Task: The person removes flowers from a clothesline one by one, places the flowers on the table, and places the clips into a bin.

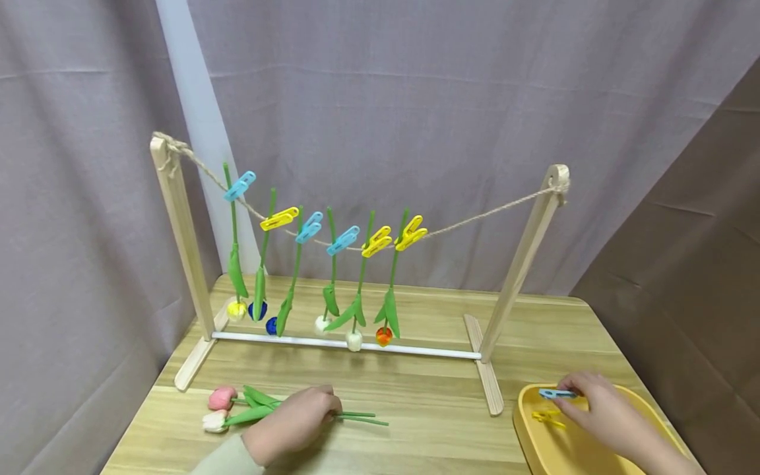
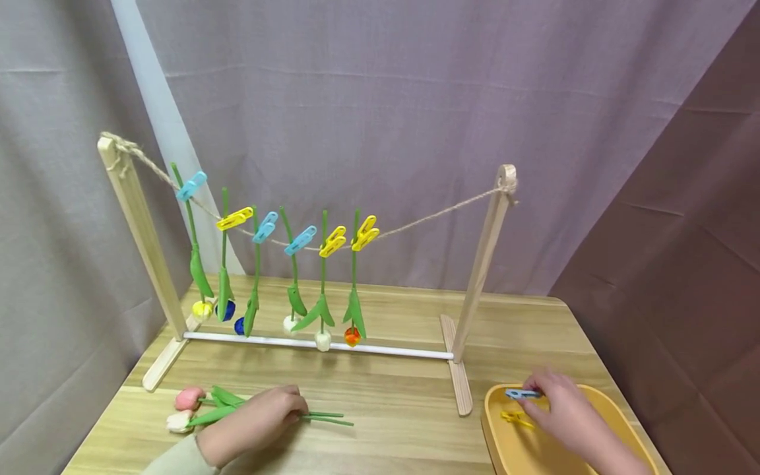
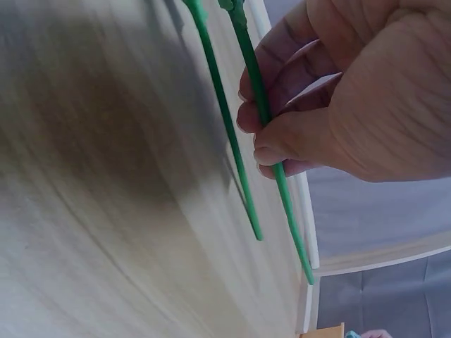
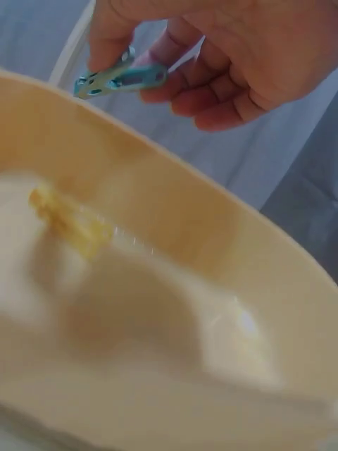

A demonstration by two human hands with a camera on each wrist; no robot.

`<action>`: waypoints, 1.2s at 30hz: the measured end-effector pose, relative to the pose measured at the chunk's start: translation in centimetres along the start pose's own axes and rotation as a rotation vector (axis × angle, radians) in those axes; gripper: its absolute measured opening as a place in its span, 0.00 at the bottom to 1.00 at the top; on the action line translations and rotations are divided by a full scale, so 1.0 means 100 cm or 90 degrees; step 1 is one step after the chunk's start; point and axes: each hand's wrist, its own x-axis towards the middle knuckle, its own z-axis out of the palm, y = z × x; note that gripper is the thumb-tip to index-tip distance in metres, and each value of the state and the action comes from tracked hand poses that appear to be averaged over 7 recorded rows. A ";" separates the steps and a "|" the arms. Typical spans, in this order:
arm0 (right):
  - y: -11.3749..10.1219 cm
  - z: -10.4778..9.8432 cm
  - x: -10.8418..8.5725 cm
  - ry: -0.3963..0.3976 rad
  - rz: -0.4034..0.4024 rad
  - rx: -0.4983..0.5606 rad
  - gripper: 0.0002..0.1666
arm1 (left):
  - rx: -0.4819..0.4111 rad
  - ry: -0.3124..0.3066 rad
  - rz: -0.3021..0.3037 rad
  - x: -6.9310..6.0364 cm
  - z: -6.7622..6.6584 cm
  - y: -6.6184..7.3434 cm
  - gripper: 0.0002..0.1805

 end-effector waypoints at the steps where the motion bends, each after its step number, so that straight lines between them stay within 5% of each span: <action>1: 0.002 0.002 -0.001 -0.025 0.013 0.001 0.10 | -0.001 0.000 -0.004 -0.001 0.002 -0.001 0.10; 7: 0.013 0.013 -0.005 -0.138 0.045 0.026 0.08 | 0.007 0.009 0.005 -0.004 0.007 -0.005 0.09; 12: 0.015 0.018 -0.009 -0.168 0.031 0.051 0.09 | 0.019 0.011 0.002 -0.004 0.007 -0.006 0.09; 20: 0.013 0.022 -0.011 -0.222 0.095 0.075 0.11 | 0.033 0.017 -0.004 -0.004 0.006 -0.007 0.07; 36: 0.011 0.028 -0.014 -0.229 0.097 0.048 0.13 | 0.049 0.020 -0.012 -0.006 0.009 -0.007 0.08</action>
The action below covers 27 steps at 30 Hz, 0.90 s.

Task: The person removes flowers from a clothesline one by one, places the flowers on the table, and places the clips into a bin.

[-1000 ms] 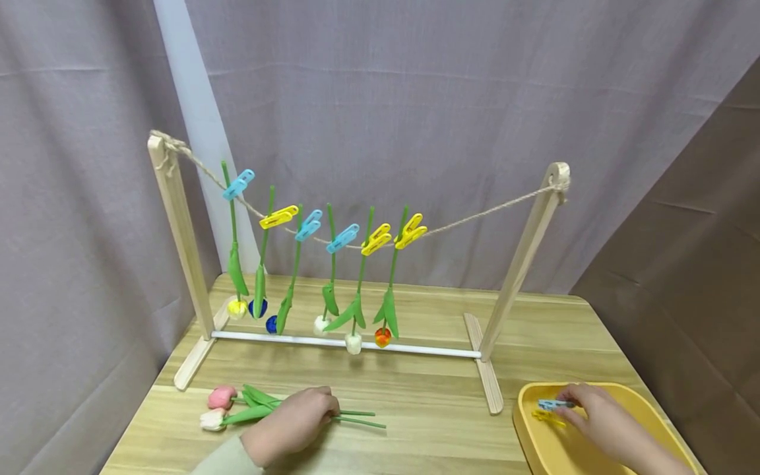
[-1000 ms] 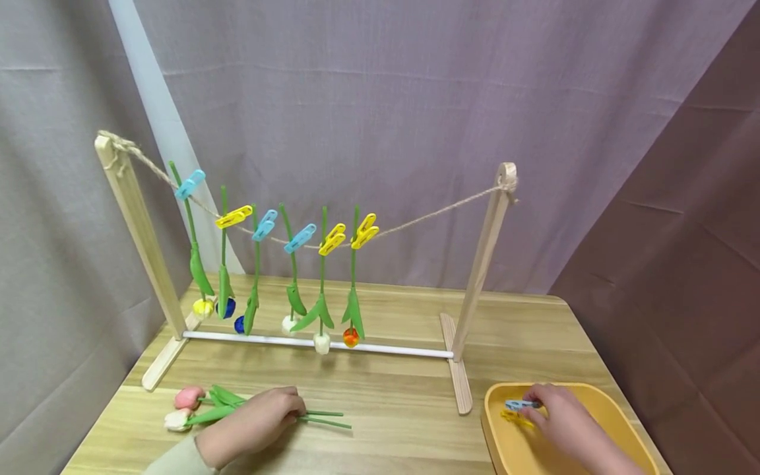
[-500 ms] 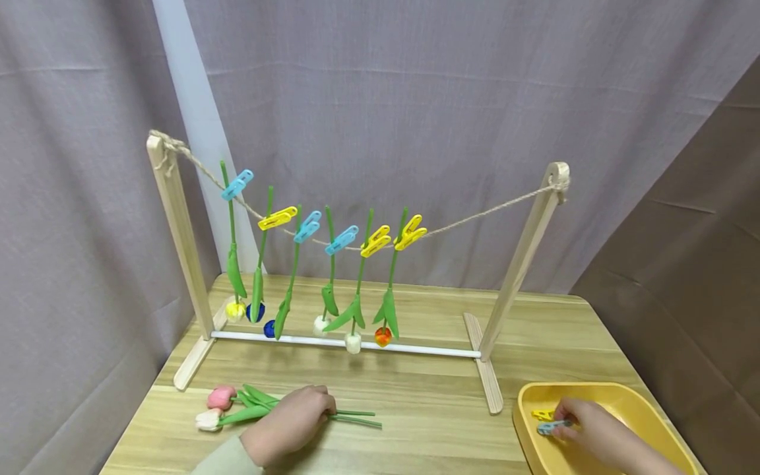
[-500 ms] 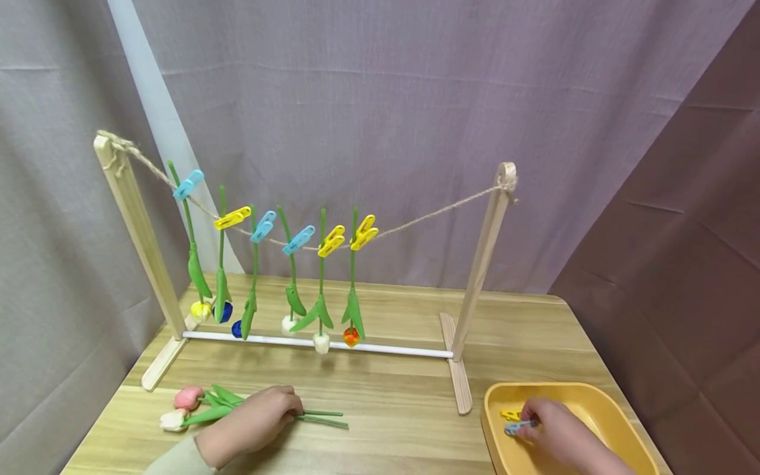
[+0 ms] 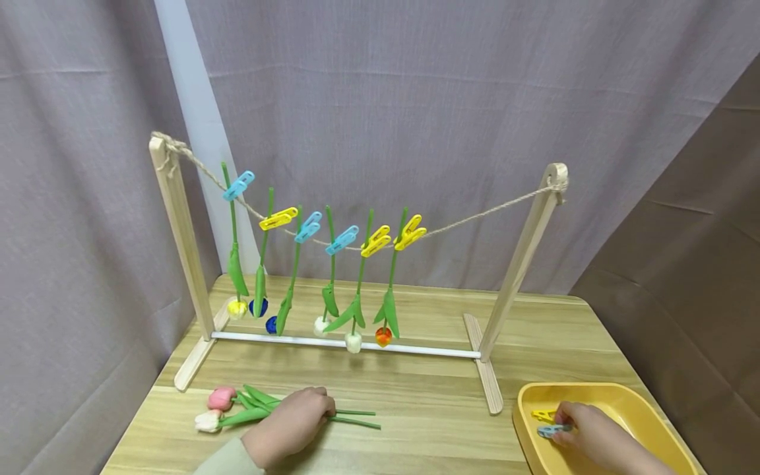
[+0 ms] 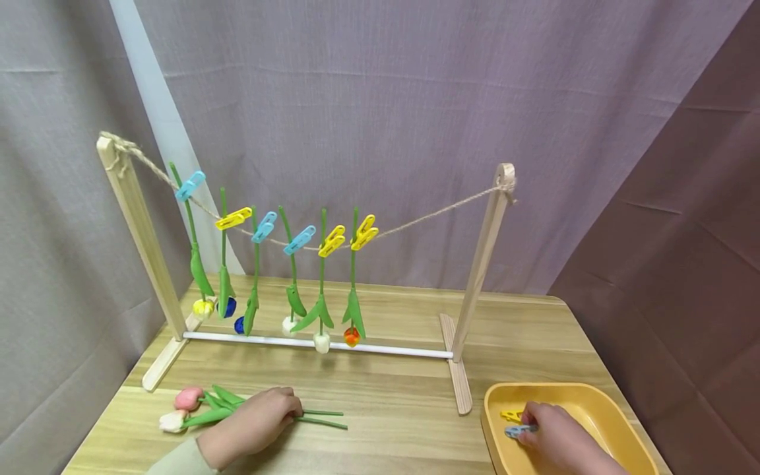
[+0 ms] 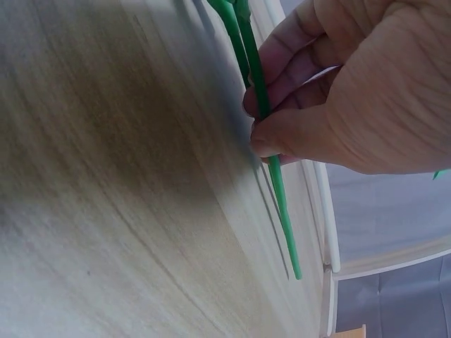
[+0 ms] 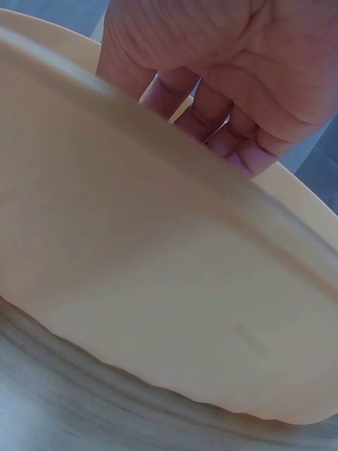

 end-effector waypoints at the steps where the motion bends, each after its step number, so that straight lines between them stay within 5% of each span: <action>1: 0.000 0.000 0.000 0.002 -0.002 -0.004 0.13 | 0.002 0.001 0.000 0.000 0.000 0.000 0.08; 15: -0.007 -0.007 0.000 0.041 0.014 -0.019 0.16 | -0.016 0.010 -0.010 0.002 -0.003 0.000 0.05; 27: -0.052 -0.031 -0.001 0.251 -0.101 -0.031 0.32 | -0.041 0.071 -0.013 0.010 -0.025 0.015 0.24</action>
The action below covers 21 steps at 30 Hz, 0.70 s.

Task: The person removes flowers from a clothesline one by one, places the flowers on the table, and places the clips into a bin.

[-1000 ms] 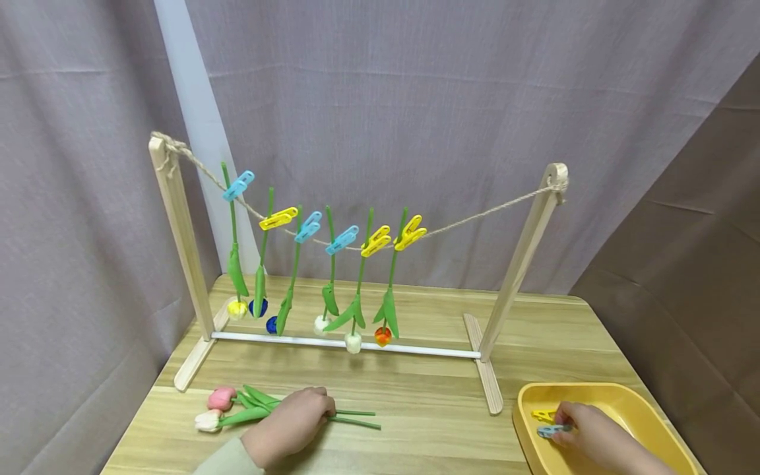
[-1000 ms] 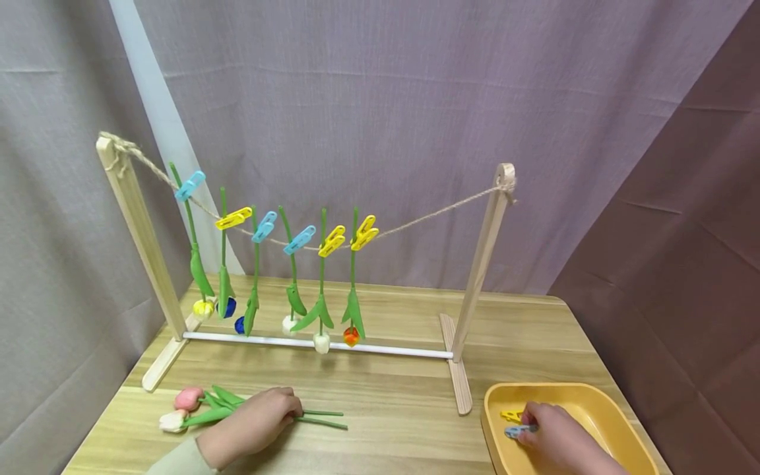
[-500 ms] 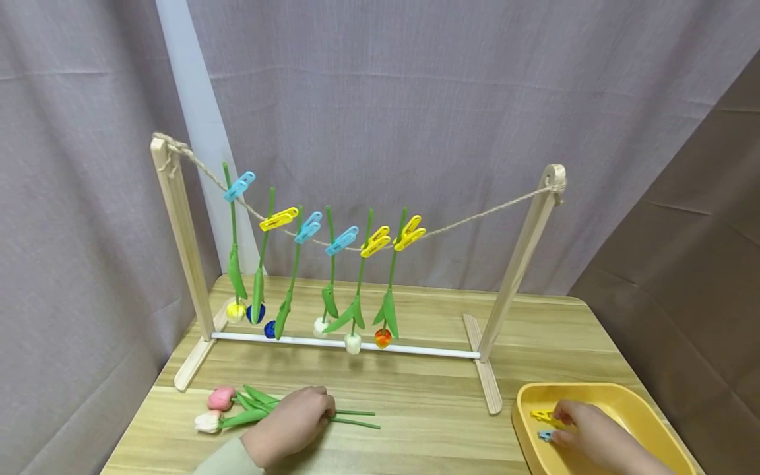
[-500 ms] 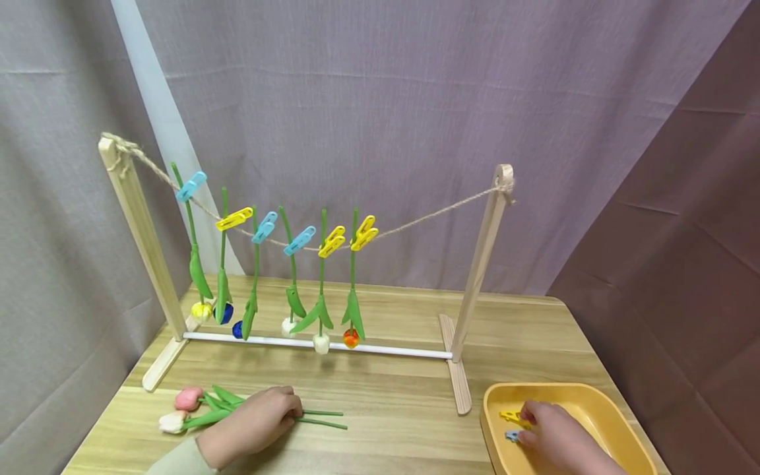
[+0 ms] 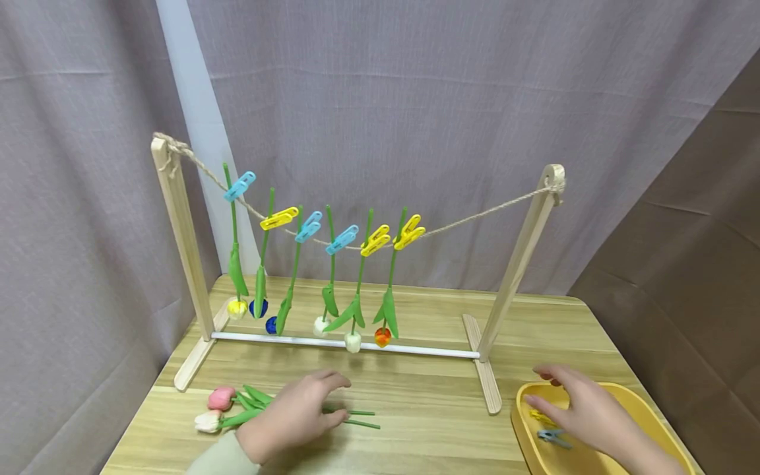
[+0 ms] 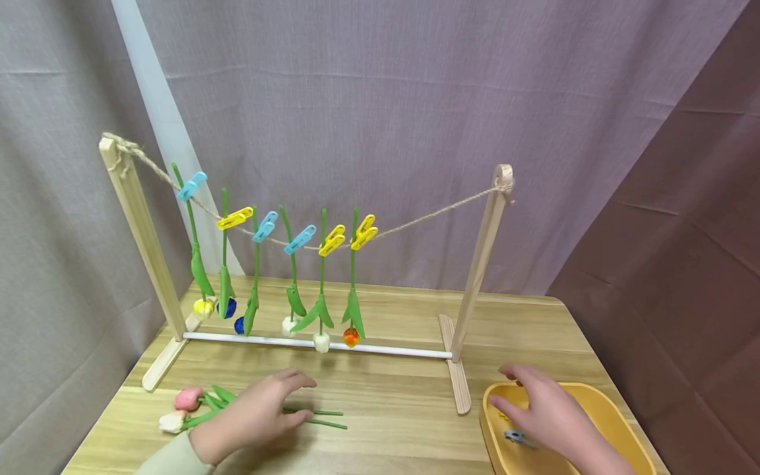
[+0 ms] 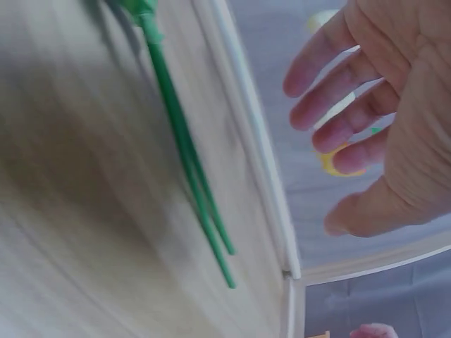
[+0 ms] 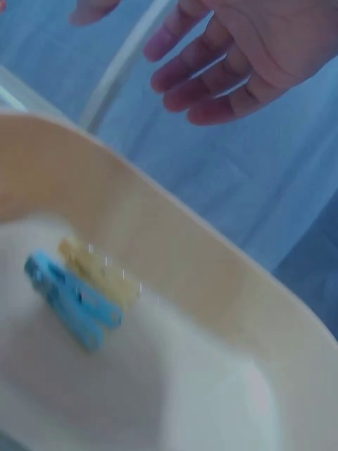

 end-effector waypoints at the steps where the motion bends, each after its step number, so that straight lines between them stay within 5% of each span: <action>1: -0.004 -0.002 0.002 0.017 -0.014 0.001 0.33 | 0.000 0.005 -0.003 0.001 -0.002 0.002 0.25; 13: -0.047 -0.032 0.037 0.120 -0.183 -0.011 0.37 | -0.053 0.074 -0.001 0.019 -0.035 0.019 0.33; 21: -0.090 -0.065 0.069 0.169 -0.304 -0.031 0.37 | -0.041 0.176 0.042 0.036 -0.054 0.031 0.39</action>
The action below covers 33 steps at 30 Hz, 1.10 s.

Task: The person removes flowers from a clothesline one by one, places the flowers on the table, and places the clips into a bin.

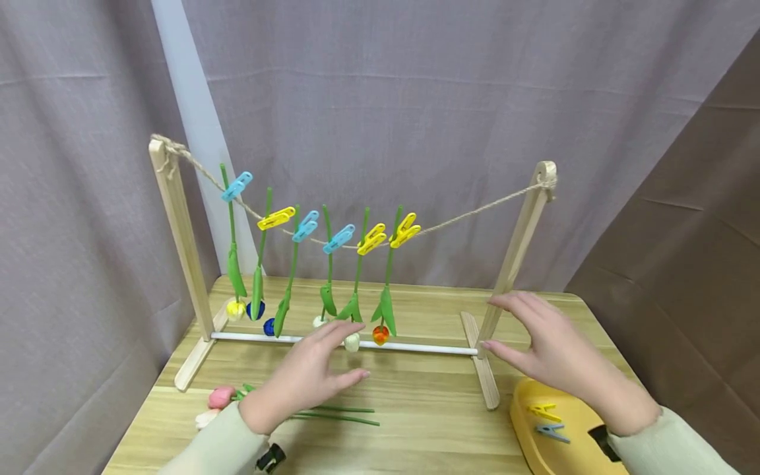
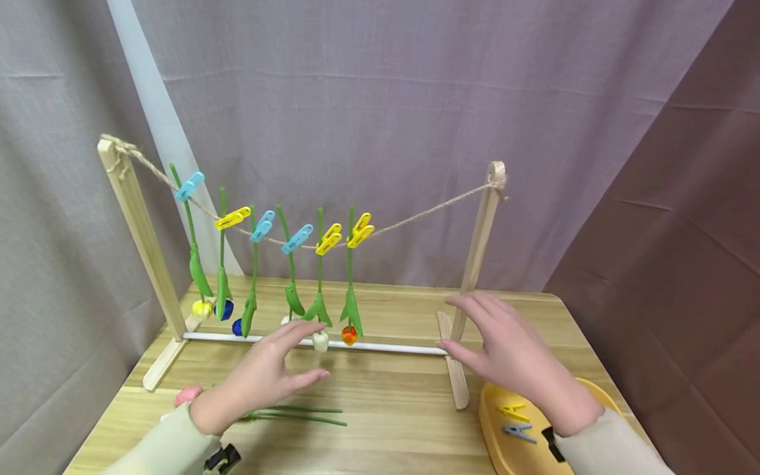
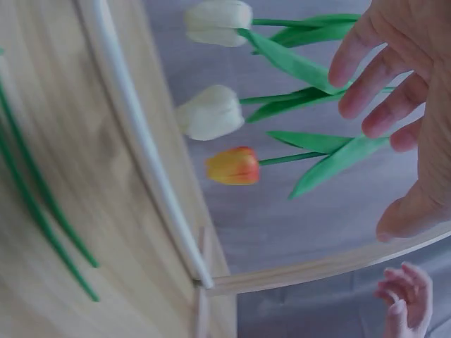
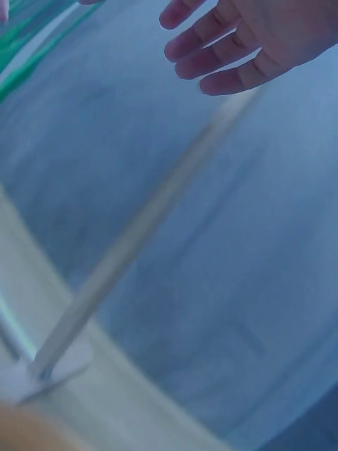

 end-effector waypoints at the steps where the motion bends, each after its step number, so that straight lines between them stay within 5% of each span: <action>1: -0.003 -0.003 0.007 0.004 -0.012 0.000 0.37 | -0.003 0.008 0.005 0.003 -0.002 0.001 0.40; 10: -0.021 -0.028 0.052 0.056 -0.101 -0.031 0.35 | -0.032 0.024 0.015 0.020 -0.013 0.009 0.45; 22: -0.042 -0.048 0.098 0.150 -0.217 -0.045 0.33 | -0.051 -0.001 -0.009 0.037 -0.016 0.021 0.50; 33: -0.048 -0.042 0.125 0.111 -0.216 -0.041 0.35 | -0.100 -0.014 -0.059 0.051 -0.013 0.028 0.56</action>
